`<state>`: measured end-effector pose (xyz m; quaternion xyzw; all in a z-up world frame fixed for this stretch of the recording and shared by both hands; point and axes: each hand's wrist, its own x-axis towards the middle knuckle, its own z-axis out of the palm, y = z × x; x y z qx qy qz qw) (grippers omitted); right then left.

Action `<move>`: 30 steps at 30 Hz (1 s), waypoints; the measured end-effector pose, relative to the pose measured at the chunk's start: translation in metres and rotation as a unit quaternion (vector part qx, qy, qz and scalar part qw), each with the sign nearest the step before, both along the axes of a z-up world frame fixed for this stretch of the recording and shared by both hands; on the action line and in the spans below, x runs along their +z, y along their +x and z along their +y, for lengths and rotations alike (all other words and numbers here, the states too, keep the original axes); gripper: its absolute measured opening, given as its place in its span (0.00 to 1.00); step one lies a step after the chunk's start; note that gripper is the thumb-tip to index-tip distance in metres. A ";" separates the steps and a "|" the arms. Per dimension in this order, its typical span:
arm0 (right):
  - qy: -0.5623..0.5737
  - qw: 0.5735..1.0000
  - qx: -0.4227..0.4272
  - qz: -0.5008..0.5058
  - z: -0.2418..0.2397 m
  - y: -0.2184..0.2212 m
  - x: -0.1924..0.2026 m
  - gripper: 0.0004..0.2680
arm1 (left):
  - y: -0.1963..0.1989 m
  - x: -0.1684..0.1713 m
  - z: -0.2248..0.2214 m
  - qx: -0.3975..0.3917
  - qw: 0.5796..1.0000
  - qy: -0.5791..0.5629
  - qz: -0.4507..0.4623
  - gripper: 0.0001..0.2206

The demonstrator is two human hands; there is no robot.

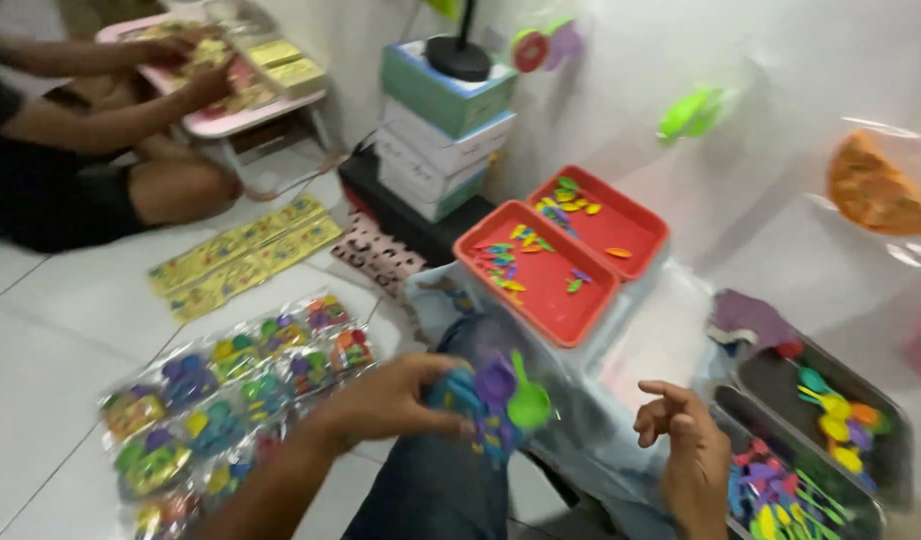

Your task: Sorting, cleaning, and packaging small plastic toy components into individual plastic bags.

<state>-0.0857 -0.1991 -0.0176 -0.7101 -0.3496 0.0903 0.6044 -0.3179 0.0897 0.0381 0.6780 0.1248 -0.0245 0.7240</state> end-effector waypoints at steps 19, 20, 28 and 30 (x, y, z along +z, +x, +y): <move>-0.234 0.834 0.078 -0.493 0.157 -0.103 -0.099 0.20 | -0.274 -0.185 0.155 0.684 0.716 0.135 0.045 0.13; -0.236 0.831 0.076 -0.497 0.156 -0.101 -0.101 0.19 | -0.272 -0.201 0.154 0.692 0.714 0.085 0.062 0.15; -0.240 0.831 0.059 -0.498 0.159 -0.101 -0.105 0.17 | -0.212 -0.337 0.154 0.705 0.691 -0.139 0.073 0.16; -0.249 0.828 0.057 -0.499 0.156 -0.100 -0.108 0.16 | -0.199 -0.386 0.154 0.674 0.729 -0.095 0.076 0.16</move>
